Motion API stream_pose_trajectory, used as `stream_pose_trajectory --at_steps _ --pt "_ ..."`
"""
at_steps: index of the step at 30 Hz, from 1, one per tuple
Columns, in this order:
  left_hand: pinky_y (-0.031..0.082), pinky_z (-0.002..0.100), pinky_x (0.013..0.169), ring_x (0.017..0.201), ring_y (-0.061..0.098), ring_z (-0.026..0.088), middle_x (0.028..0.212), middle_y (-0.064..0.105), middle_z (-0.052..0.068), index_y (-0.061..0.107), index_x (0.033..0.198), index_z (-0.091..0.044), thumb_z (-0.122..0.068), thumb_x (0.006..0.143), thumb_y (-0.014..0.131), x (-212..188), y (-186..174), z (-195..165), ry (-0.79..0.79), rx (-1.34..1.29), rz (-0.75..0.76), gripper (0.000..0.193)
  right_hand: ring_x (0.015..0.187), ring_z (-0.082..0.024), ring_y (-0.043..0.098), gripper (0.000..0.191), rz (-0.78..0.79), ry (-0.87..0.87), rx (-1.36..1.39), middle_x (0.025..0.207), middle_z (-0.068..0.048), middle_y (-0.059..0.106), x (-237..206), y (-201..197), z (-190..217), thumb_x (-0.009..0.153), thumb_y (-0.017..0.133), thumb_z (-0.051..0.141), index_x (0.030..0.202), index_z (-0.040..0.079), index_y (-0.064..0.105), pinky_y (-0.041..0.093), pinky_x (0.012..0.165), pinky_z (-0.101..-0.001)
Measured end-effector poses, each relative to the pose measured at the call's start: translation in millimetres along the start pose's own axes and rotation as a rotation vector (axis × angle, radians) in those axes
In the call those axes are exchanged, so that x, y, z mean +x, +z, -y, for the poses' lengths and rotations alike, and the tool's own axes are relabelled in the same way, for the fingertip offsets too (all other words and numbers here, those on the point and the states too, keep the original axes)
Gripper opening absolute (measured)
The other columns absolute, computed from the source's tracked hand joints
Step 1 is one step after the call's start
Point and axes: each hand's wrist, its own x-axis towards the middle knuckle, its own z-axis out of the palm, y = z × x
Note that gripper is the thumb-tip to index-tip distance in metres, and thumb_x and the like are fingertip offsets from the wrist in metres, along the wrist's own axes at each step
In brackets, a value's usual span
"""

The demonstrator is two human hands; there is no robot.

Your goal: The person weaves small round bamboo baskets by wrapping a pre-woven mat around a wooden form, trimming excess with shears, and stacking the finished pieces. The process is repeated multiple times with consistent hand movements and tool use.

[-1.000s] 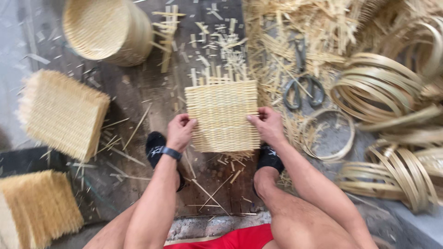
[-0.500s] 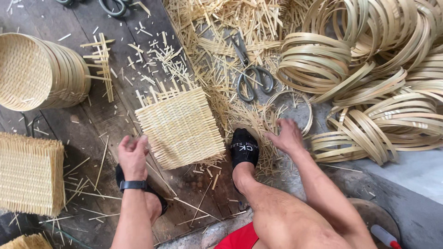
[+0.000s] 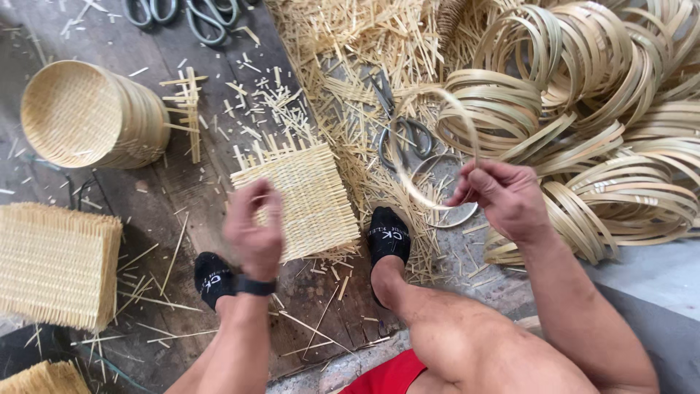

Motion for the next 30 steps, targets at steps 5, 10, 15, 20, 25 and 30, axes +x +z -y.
stream_pose_trajectory --at_steps 5,10,15,20,25,30 --pt "0.051 0.043 0.104 0.119 0.063 0.033 0.126 0.067 0.024 0.055 0.135 0.004 -0.023 0.093 0.07 -28.9 64.0 -103.2 0.418 -0.273 0.384 0.052 0.085 -0.021 0.071 0.023 0.249 0.009 0.374 0.087 -0.011 0.072 11.0 67.1 36.9 0.101 0.067 0.014 0.117 -0.002 0.071 0.065 0.089 -0.0447" --pt "0.039 0.029 0.06 0.061 0.044 0.01 0.069 0.051 -0.003 0.068 0.124 0.008 -0.025 0.108 0.06 -11.2 54.8 -113.3 -0.523 -1.096 -0.069 0.038 0.078 -0.022 0.068 0.033 0.105 -0.302 -0.942 0.088 -0.011 0.071 40.4 100.3 86.1 0.103 0.063 0.03 0.107 -0.002 0.073 0.056 0.069 -0.0391" --pt "0.033 0.027 0.058 0.056 0.034 0.009 0.062 0.043 -0.004 0.068 0.1 -0.004 -0.028 0.106 0.054 6.2 -3.9 -57.0 -0.721 -1.674 0.018 0.029 0.075 -0.015 0.066 0.05 0.224 -0.13 -0.733 0.083 -0.005 0.07 65.9 112.7 93.4 0.107 0.049 0.043 0.123 -0.001 0.065 0.056 0.068 -0.0308" --pt "0.038 0.028 0.055 0.059 0.046 0.013 0.064 0.053 0.001 0.067 0.094 -0.002 -0.026 0.095 0.051 6.4 -29.9 -46.5 -0.824 -1.49 0.016 0.029 0.058 -0.011 0.057 0.042 0.281 0.238 -0.129 0.066 0.0 0.059 76.6 131.4 51.8 0.101 0.06 0.041 0.107 0.0 0.071 0.051 0.053 -0.0307" --pt "0.029 0.023 0.041 0.047 0.038 0.007 0.054 0.042 -0.005 0.063 0.078 -0.005 -0.031 0.099 0.065 21.5 -48.3 -24.7 -0.889 -1.224 0.107 0.034 0.05 -0.009 0.047 0.038 0.287 0.361 0.068 0.06 0.001 0.051 82.4 145.7 7.5 0.101 0.069 0.039 0.089 0.003 0.068 0.039 0.045 -0.0249" --pt "0.025 0.025 0.035 0.039 0.032 0.008 0.05 0.038 -0.005 0.052 0.065 -0.012 -0.024 0.097 0.07 19.6 -51.7 -2.9 -0.911 -1.2 0.035 0.039 0.043 -0.007 0.036 0.04 0.232 0.386 0.117 0.056 0.006 0.041 83.8 153.1 -22.3 0.098 0.074 0.038 0.072 0.016 0.053 0.028 0.035 -0.0226"
